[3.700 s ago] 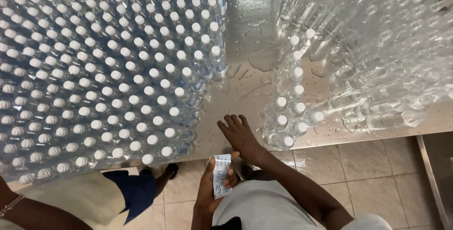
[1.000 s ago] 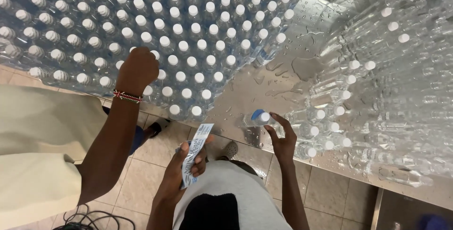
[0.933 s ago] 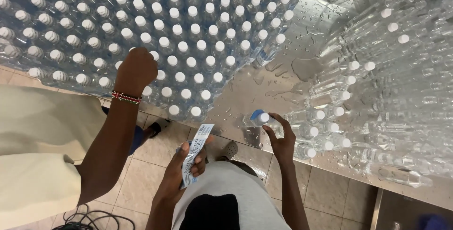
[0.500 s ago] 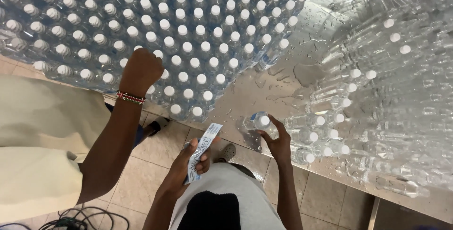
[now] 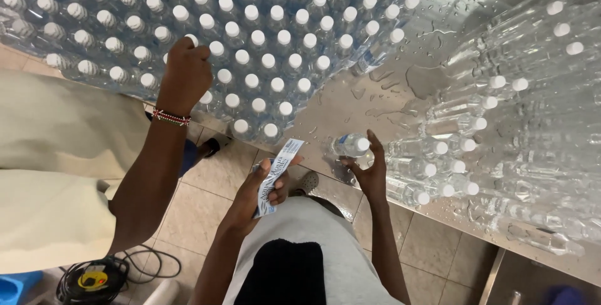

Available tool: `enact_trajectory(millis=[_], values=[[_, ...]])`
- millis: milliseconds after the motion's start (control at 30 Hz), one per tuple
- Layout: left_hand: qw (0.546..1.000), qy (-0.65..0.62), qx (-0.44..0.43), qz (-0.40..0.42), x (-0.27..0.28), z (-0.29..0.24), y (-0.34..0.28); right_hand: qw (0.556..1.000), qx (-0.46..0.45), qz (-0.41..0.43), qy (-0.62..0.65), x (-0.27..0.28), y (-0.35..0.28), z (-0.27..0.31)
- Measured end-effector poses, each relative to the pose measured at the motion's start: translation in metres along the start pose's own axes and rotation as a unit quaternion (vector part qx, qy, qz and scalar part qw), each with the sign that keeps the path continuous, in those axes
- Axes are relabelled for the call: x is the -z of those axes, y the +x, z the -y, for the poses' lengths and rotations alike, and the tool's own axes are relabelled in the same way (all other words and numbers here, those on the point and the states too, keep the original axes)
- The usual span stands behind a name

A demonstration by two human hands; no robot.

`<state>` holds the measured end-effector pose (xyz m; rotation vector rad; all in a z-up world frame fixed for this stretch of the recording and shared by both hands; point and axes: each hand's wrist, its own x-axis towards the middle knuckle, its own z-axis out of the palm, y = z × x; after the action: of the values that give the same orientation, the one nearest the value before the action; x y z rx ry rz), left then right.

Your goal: Manually placing caps and labels on water bottles at a production station.

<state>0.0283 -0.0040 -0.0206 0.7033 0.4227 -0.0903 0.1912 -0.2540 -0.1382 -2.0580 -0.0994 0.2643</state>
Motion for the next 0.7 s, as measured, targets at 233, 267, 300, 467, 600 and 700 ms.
enact_trajectory(millis=[233, 267, 300, 467, 600, 700], values=[[0.999, -0.025, 0.03, 0.0, 0.007, 0.021, 0.006, 0.999, 0.025, -0.019, -0.014, -0.025, 0.01, -0.054], [0.999, -0.032, 0.024, 0.011, 0.01, 0.024, 0.005, 0.999, 0.02, -0.015, -0.023, -0.028, 0.009, -0.057], [0.999, -0.038, 0.019, 0.022, 0.012, 0.027, 0.004, 0.999, 0.015, -0.011, -0.032, -0.032, 0.007, -0.061], [0.999, -0.032, 0.022, 0.032, 0.018, 0.019, 0.004, 0.997, -0.052, -0.003, -0.059, -0.043, 0.009, -0.071], [1.0, -0.025, -0.001, 0.017, 0.022, 0.019, 0.003, 0.996, -0.056, -0.009, -0.069, -0.059, 0.013, -0.1], [0.999, -0.033, 0.009, 0.033, 0.021, 0.014, 0.003, 0.995, -0.064, 0.036, -0.062, -0.053, 0.013, -0.059]])
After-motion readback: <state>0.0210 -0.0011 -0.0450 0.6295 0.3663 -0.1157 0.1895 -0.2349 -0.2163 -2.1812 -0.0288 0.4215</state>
